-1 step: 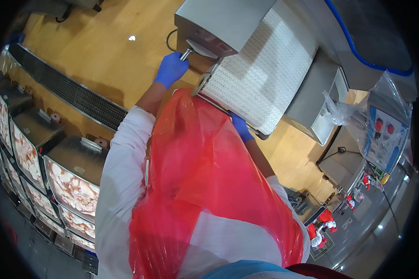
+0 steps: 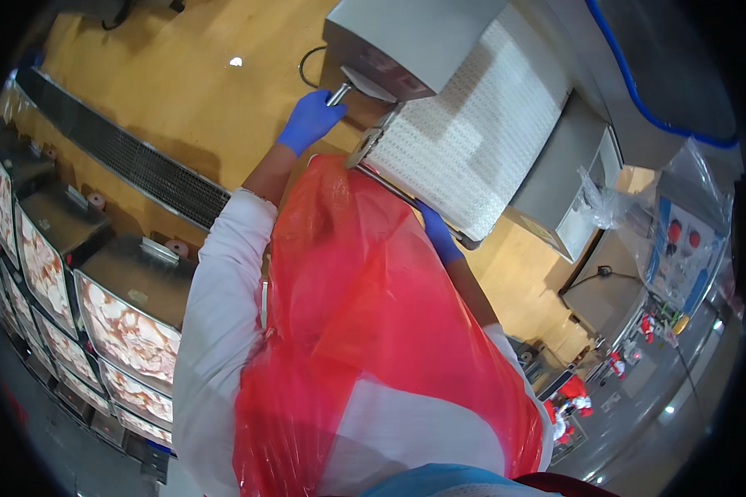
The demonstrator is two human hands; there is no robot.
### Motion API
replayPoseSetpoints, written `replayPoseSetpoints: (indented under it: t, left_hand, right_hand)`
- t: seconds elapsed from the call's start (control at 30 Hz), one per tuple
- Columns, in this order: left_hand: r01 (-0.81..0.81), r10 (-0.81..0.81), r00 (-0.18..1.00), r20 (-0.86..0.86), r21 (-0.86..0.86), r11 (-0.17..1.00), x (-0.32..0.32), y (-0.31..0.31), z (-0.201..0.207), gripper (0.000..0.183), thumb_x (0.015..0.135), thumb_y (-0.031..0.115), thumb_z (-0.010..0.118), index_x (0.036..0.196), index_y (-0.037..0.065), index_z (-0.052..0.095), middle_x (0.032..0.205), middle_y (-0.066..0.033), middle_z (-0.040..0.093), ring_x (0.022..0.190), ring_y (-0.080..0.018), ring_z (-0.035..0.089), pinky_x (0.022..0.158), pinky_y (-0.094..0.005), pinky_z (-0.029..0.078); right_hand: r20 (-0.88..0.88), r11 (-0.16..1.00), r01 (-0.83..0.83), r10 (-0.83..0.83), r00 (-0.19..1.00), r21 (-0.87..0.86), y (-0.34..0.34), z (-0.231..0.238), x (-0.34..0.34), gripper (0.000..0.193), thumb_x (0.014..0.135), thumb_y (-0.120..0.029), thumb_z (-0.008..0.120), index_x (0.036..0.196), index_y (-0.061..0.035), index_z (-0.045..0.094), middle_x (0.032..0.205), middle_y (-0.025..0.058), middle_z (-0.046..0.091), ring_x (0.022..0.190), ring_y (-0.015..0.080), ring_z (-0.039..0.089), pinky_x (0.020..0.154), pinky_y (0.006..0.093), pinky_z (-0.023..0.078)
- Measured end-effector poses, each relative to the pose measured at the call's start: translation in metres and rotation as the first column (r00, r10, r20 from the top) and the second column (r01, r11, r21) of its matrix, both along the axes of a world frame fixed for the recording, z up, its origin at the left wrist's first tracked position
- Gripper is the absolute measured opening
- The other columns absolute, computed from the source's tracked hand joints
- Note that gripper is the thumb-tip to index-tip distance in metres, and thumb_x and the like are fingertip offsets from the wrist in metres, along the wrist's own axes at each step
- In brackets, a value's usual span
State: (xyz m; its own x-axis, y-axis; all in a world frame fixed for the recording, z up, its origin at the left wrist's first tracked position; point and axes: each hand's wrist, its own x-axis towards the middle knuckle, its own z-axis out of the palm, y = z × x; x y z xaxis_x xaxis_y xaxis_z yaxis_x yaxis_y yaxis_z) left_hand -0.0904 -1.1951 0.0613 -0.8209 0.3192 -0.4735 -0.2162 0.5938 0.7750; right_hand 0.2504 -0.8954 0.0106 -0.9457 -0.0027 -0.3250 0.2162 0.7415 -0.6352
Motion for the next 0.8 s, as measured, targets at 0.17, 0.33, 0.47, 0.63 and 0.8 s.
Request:
replayPoseSetpoints:
  t: [0.17, 0.33, 0.47, 0.63, 0.8]
  left_hand:
    - [-0.203, -0.035, 0.892, 0.451, 0.468, 0.860, 0.030, -0.043, -0.008, 0.033, 0.090, 0.032, 0.079, 0.106, 0.005, 0.071, 0.087, -0.0036, 0.069, 0.071, -0.0084, 0.063, 0.065, -0.0232, 0.050]
    - [-0.136, -0.053, 0.961, 0.272, 0.627, 0.767, 0.082, -0.032, -0.035, 0.027, 0.091, 0.011, 0.068, 0.117, 0.006, 0.072, 0.095, -0.0058, 0.071, 0.083, -0.0164, 0.067, 0.076, -0.0305, 0.054]
    - [0.055, -0.032, 0.998, -0.048, 0.632, 0.773, 0.092, 0.001, -0.052, 0.039, 0.083, 0.002, 0.057, 0.119, 0.010, 0.072, 0.103, -0.0125, 0.071, 0.099, -0.0281, 0.068, 0.088, -0.0385, 0.054]
    - [0.067, -0.052, 0.998, -0.045, 0.476, 0.877, 0.085, 0.004, -0.063, 0.046, 0.080, 0.001, 0.053, 0.120, 0.012, 0.072, 0.111, -0.0173, 0.070, 0.104, -0.0358, 0.066, 0.094, -0.0430, 0.053]
    - [0.216, -0.144, 0.972, -0.183, 0.472, 0.855, 0.092, -0.008, -0.072, 0.060, 0.080, -0.002, 0.049, 0.133, 0.015, 0.068, 0.116, -0.0178, 0.067, 0.109, -0.0382, 0.063, 0.097, -0.0435, 0.051]
  right_hand:
    - [0.397, 0.870, 0.492, -0.461, 0.794, 0.028, 0.025, 0.088, 0.056, 0.043, 0.103, -0.031, 0.062, 0.135, -0.0023, 0.063, 0.130, 0.0174, 0.069, 0.129, 0.0326, 0.061, 0.110, 0.0403, 0.045]
    - [0.480, 0.810, 0.522, -0.581, 0.657, 0.266, 0.102, 0.081, 0.217, 0.041, 0.105, -0.036, 0.057, 0.124, -0.0021, 0.069, 0.116, 0.0125, 0.075, 0.113, 0.0270, 0.069, 0.099, 0.0411, 0.052]
    - [0.628, 0.771, 0.592, -0.585, 0.513, 0.234, 0.079, 0.124, 0.194, 0.041, 0.105, -0.037, 0.057, 0.124, -0.0021, 0.069, 0.116, 0.0127, 0.075, 0.113, 0.0271, 0.069, 0.099, 0.0411, 0.052]
    - [0.676, 0.764, 0.608, -0.566, 0.471, 0.216, 0.051, 0.153, 0.163, 0.041, 0.105, -0.037, 0.057, 0.123, -0.0022, 0.069, 0.116, 0.0129, 0.075, 0.112, 0.0272, 0.069, 0.098, 0.0410, 0.052]
    - [0.693, 0.762, 0.610, -0.560, 0.454, 0.217, 0.045, 0.162, 0.154, 0.042, 0.105, -0.038, 0.056, 0.123, -0.0022, 0.069, 0.116, 0.0131, 0.075, 0.112, 0.0272, 0.069, 0.098, 0.0409, 0.052]
